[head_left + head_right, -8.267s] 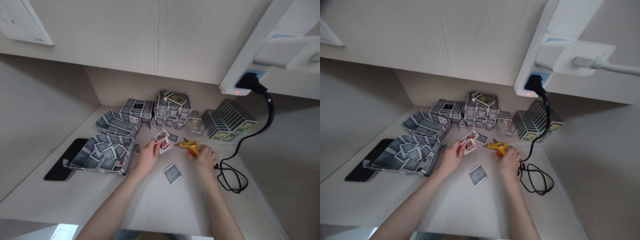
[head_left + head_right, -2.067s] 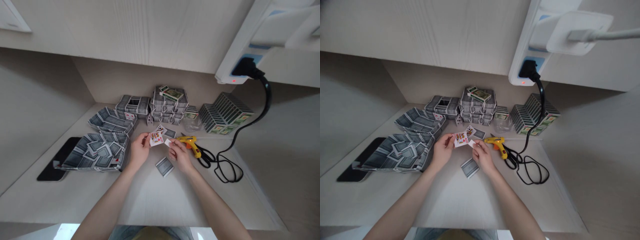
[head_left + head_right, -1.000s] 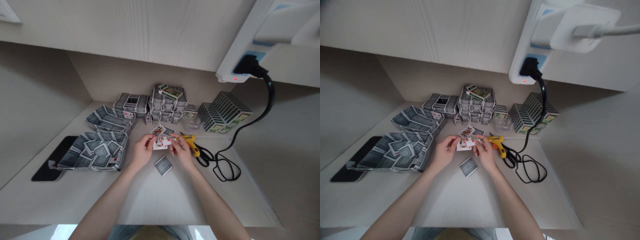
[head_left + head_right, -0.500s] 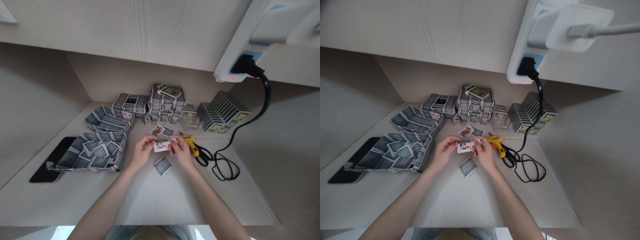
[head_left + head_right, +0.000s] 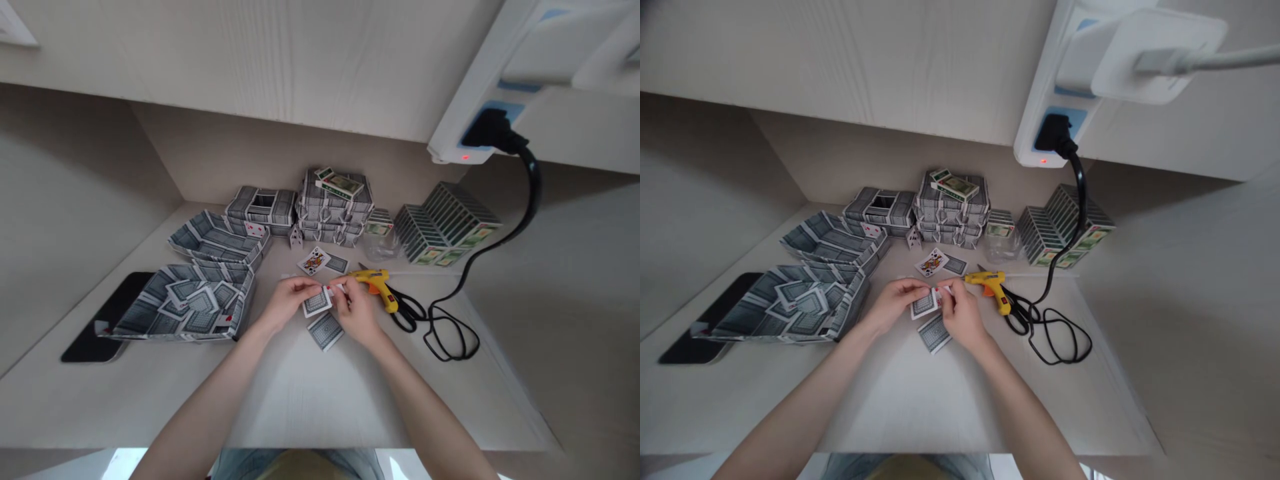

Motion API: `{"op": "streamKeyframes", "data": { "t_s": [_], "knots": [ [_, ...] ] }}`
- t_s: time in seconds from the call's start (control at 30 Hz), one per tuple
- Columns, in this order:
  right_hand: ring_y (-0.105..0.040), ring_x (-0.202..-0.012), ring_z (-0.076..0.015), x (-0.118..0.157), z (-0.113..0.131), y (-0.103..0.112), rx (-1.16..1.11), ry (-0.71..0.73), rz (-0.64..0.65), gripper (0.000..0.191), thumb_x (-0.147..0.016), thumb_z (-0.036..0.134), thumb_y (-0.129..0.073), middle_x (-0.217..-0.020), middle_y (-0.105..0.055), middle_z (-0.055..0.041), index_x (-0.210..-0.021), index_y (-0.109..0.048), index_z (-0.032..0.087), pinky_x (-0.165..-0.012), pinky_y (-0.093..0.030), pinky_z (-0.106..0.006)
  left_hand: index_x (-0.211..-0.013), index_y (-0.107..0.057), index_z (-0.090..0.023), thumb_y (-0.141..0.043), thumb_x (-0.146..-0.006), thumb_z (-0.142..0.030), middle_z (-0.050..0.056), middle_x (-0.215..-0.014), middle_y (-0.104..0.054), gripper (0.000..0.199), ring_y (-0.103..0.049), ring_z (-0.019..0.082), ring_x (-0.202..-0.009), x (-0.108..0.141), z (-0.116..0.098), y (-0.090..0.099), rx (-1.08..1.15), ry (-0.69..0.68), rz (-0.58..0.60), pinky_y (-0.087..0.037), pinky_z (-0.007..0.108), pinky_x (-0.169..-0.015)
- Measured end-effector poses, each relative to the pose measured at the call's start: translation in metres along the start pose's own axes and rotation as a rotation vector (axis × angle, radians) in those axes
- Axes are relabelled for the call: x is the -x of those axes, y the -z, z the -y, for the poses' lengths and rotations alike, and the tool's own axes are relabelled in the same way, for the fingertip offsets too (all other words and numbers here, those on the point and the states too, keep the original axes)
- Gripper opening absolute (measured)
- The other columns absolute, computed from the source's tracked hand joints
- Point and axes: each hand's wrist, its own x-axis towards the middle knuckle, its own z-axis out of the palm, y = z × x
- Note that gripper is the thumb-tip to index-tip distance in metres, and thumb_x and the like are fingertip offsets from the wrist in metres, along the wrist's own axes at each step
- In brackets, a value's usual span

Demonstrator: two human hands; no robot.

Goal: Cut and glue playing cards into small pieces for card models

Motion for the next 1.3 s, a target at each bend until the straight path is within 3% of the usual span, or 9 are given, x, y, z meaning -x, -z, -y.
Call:
{"op": "streamKeyframes", "data": {
  "t_s": [0.33, 0.63, 0.83, 1.1, 1.3],
  "knots": [
    [-0.053, -0.060, -0.0168, 0.002, 0.007, 0.003, 0.034, 0.056, 0.035, 0.010, -0.081, 0.022, -0.043, -0.072, -0.059, -0.0025, -0.085, -0.052, 0.022, -0.056, -0.039, -0.026, -0.067, -0.067, -0.013, -0.067, -0.061, -0.036, 0.000, -0.062, -0.063, 0.023, -0.053, 0.012, -0.057, 0.000, 0.000, 0.006, -0.139, 0.035, 0.157, -0.039, 0.023, -0.056],
    [-0.053, -0.057, -0.0160, 0.003, 0.004, 0.002, 0.034, 0.050, 0.062, 0.011, -0.080, 0.019, -0.042, -0.068, -0.058, -0.0018, -0.085, -0.051, 0.021, -0.052, -0.037, -0.025, -0.059, -0.061, -0.013, -0.067, -0.061, -0.034, -0.003, -0.052, -0.054, 0.021, -0.045, 0.008, -0.049, 0.001, 0.002, 0.006, -0.193, 0.014, 0.222, -0.033, 0.020, -0.049],
    [-0.052, -0.057, -0.0154, 0.003, 0.005, 0.003, 0.042, 0.088, 0.064, 0.011, -0.081, 0.019, -0.042, -0.066, -0.057, -0.0011, -0.086, -0.052, 0.021, -0.053, -0.037, -0.025, -0.056, -0.053, -0.013, -0.063, -0.064, -0.034, -0.006, -0.049, -0.044, 0.024, -0.037, 0.006, -0.047, 0.005, 0.001, 0.000, -0.237, -0.045, 0.170, -0.027, 0.019, -0.046],
    [-0.048, -0.053, -0.0144, 0.002, 0.004, 0.005, -0.070, 0.029, 0.061, 0.010, -0.080, 0.024, -0.046, -0.062, -0.053, 0.0010, -0.085, -0.054, 0.022, -0.051, -0.034, -0.024, -0.055, -0.047, -0.015, -0.059, -0.066, -0.033, -0.005, -0.049, -0.044, 0.024, -0.037, 0.007, -0.047, 0.008, 0.008, -0.010, -0.291, -0.127, 0.067, -0.028, 0.019, -0.045],
    [-0.038, -0.043, -0.0112, 0.000, 0.002, 0.005, -0.201, -0.069, 0.024, 0.019, -0.083, 0.035, -0.046, -0.051, -0.040, 0.0058, -0.094, -0.054, 0.022, -0.043, -0.028, -0.022, -0.056, -0.047, -0.015, -0.059, -0.067, -0.034, -0.005, -0.050, -0.045, 0.025, -0.038, 0.007, -0.048, 0.008, 0.009, -0.013, -0.226, -0.138, 0.110, -0.029, 0.019, -0.046]
  ]
}}
